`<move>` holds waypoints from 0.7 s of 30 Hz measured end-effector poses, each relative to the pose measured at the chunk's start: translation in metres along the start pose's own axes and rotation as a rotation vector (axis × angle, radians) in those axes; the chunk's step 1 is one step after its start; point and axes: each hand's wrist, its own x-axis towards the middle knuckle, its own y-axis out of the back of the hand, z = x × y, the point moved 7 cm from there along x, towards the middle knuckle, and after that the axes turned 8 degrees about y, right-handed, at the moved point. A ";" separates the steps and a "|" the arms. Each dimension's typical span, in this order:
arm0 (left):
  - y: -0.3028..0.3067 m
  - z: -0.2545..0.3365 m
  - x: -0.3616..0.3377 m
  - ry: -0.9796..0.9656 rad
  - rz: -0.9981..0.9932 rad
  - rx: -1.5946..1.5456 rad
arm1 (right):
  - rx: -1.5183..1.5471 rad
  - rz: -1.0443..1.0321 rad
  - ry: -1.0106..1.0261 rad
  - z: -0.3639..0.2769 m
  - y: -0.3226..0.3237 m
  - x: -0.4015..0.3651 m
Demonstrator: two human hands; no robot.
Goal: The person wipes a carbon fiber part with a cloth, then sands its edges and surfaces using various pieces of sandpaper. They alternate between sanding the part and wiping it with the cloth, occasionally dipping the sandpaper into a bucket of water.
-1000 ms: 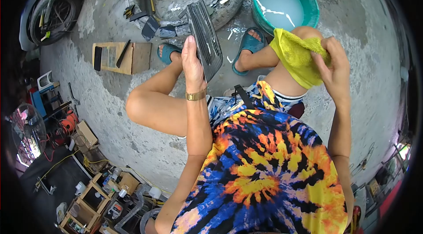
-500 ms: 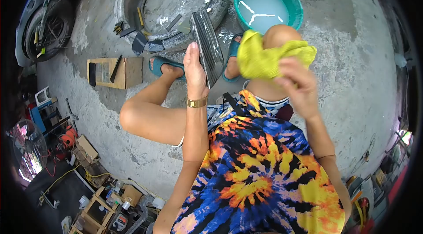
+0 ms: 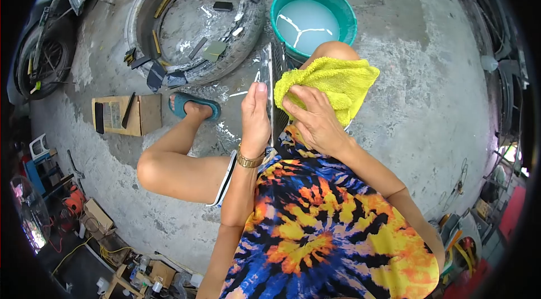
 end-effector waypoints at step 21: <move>0.015 -0.022 -0.057 0.145 -0.183 0.137 | -0.082 0.090 -0.101 0.025 -0.006 0.004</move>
